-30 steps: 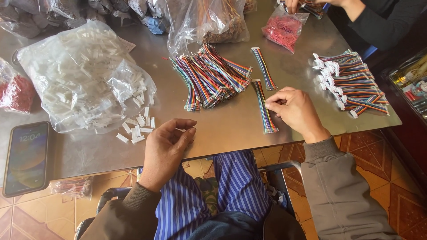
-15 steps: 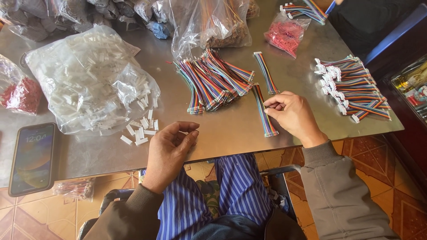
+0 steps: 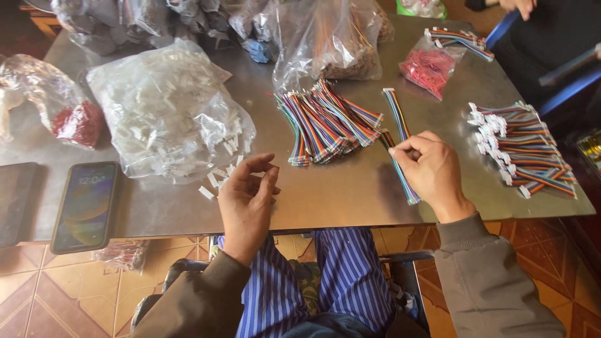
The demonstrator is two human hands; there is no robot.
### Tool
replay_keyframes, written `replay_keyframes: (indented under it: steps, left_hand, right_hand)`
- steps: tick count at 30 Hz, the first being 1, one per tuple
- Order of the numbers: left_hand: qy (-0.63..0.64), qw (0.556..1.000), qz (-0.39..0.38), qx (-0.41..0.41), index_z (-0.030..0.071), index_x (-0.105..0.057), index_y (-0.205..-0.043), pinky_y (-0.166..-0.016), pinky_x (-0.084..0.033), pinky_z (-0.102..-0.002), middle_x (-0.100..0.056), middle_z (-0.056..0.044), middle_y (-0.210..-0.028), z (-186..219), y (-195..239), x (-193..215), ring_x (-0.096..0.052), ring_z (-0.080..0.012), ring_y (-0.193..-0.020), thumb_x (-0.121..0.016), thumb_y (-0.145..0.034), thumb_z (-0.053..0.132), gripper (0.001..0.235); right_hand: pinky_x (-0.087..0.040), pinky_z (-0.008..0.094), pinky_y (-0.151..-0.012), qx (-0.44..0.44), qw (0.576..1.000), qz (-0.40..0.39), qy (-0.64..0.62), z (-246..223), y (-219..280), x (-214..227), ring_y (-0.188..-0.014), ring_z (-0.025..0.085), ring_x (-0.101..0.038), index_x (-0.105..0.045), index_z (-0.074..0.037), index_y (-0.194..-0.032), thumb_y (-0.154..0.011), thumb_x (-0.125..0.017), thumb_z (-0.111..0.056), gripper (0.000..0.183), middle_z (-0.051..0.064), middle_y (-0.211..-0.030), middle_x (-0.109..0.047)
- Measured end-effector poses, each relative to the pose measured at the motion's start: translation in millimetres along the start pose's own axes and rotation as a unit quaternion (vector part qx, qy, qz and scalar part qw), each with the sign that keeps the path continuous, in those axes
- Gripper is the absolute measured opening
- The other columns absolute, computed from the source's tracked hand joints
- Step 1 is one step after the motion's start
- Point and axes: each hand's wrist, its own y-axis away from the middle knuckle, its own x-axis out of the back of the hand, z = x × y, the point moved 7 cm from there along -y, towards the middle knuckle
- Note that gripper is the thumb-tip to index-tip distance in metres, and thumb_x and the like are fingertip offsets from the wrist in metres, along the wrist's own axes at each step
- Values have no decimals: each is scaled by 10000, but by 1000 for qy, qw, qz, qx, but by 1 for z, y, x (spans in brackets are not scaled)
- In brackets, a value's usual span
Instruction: Assembling ribbon cables by manually attaching plastic connectors to the ends of the wires.
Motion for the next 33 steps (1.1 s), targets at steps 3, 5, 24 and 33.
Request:
replay_keyframes:
  steps: [3, 5, 24, 33]
  left_hand:
    - [1, 1000, -2, 0, -7, -801, -1258, -637, -635, -322, -800, -189, -1003, -2, 1, -4, -721, -195, -729, -743, -1036, 48, 235]
    - [1, 1000, -7, 7, 4, -808, -1252, -626, -635, -315, -806, -183, -992, -4, 1, -4, -723, -190, -714, -752, -1032, 54, 233]
    - [1, 999, -39, 31, 5, -841, -1201, -608, -634, -313, -808, -200, -959, -7, -3, -6, -734, -192, -678, -782, -1013, 61, 205]
    - [-19, 997, -73, 28, -11, -843, -1161, -601, -622, -330, -816, -200, -936, -19, -5, -12, -746, -198, -693, -792, -996, 54, 185]
  right_hand:
    - [-609, 324, -767, 69, 994, 38, -78, -58, -11, 0, -822, 224, -776, -874, -194, -1029, -977, -877, -121, 90, 29, -934, -741]
    - [-618, 371, -749, 93, 992, 30, -77, -95, -18, -7, -813, 278, -776, -858, -167, -1026, -965, -885, -165, 66, 66, -923, -739]
    - [-602, 325, -467, 57, 960, 78, -264, -130, -49, 7, -592, 199, -710, -581, 62, -1226, -1014, -702, 96, 246, 191, -877, -717]
    - [-593, 334, -446, 51, 967, 119, -221, -99, -46, 13, -566, 244, -706, -744, 80, -1200, -1085, -638, 81, 156, 273, -926, -756]
